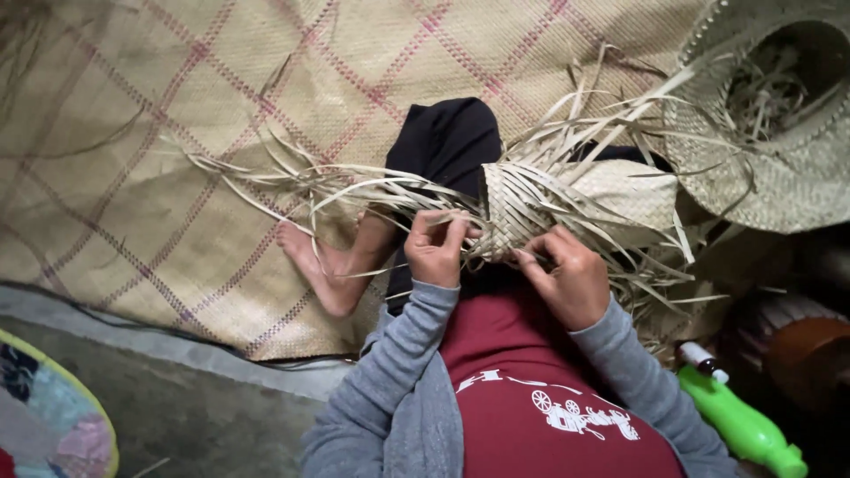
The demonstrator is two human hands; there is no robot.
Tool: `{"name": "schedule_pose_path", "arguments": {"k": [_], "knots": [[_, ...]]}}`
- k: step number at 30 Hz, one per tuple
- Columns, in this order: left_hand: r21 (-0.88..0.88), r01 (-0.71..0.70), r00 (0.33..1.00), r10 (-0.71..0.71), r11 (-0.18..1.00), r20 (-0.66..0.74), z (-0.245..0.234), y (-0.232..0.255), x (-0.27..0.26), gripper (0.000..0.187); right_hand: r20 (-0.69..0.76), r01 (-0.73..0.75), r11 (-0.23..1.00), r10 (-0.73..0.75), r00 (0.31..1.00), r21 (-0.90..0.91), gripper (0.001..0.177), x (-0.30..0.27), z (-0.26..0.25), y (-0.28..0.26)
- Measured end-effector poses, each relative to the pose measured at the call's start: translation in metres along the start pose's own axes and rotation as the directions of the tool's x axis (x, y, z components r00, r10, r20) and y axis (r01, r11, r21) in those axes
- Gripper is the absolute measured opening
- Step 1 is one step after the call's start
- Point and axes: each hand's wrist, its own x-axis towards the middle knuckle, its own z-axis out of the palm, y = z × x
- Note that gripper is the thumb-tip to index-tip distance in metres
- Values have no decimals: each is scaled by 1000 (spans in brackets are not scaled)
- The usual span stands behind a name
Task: A person sitting on the floor weaving a hat from dried straw or palm fibers.
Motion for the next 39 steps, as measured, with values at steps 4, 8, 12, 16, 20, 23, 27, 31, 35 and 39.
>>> {"name": "schedule_pose_path", "arguments": {"k": [4, 8, 12, 16, 20, 23, 27, 31, 35, 39], "knots": [[-138, 73, 994, -83, 988, -66, -8, -12, -7, 14, -1, 43, 999, -43, 999, -2, 14, 2, 3, 2], [-5, 280, 950, -276, 960, 143, -4, -19, -18, 34, -28, 54, 998, -53, 998, 34, 13, 4, 5, 6], [132, 302, 945, -315, 944, 92, 9, -24, -22, 35, -28, 79, 996, -78, 997, 35, 11, 2, 3, 5], [134, 226, 973, -229, 965, 11, 22, -3, -21, 24, -28, 114, 993, -114, 993, 1, 11, 0, -5, 0], [89, 260, 966, -259, 962, -21, 26, -2, -21, 29, 30, 135, 978, -132, 991, -162, 13, -20, -15, 24], [35, 320, 947, -319, 947, -37, 30, -1, -21, 34, 76, 98, 975, -84, 994, -201, 15, -40, -33, 39], [-164, 228, 967, -203, 960, 156, 19, 7, -22, 9, 165, -58, 949, 114, 980, -311, 17, -64, -58, 38], [-183, 287, 952, -261, 940, 158, 18, 2, -23, 14, 181, -123, 943, 186, 966, -310, 17, -93, -58, 80], [-137, 298, 949, -278, 945, 152, 16, -3, -22, 15, 134, -223, 935, 267, 954, -275, 18, -99, -65, 78], [-161, 291, 951, -265, 943, 160, 14, -9, -20, 15, 100, -242, 931, 277, 956, -272, 17, -104, -69, 73]]}}
